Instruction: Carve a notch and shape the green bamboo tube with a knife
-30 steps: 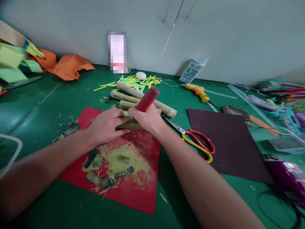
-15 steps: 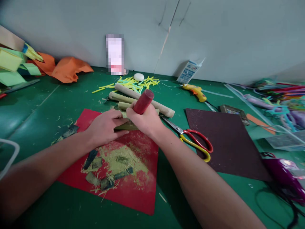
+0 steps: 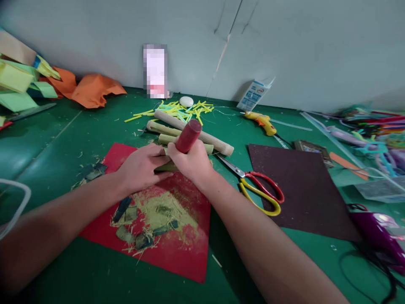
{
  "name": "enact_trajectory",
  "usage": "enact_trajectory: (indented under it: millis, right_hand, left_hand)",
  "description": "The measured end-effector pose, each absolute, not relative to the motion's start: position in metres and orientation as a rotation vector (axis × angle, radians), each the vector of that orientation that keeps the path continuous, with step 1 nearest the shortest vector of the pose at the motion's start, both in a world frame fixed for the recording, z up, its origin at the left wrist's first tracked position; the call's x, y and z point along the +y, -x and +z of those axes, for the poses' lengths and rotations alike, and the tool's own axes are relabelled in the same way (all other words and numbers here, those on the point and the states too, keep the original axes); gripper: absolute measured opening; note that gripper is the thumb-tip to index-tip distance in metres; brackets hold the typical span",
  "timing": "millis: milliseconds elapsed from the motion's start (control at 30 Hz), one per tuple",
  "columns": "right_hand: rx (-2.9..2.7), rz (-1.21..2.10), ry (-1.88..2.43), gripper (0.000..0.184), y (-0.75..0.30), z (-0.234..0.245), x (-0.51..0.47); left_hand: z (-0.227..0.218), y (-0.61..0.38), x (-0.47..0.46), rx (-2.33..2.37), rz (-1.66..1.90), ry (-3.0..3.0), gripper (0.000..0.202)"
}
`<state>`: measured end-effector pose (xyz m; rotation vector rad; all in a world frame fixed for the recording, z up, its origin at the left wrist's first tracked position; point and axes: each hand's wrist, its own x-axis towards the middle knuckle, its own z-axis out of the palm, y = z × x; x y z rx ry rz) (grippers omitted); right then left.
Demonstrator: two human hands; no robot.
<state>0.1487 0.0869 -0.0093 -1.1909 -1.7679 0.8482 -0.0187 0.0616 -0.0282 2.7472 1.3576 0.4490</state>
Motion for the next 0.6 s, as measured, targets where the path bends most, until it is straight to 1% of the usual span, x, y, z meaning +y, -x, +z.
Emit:
enact_trajectory:
  millis: [200, 600]
  right_hand:
    - [-1.745, 0.883, 1.228, 0.018, -0.1479, -0.0094, 0.0879]
    - [-1.681, 0.925, 1.21, 0.02, -0.1468, -0.0084, 0.0881]
  left_hand:
    - [-0.0272, 0.0183, 0.0616, 1.376, 0.42, -2.749, 0.031]
    - [-0.0281, 0.0194, 0.0615, 1.372, 0.439, -2.771, 0.032]
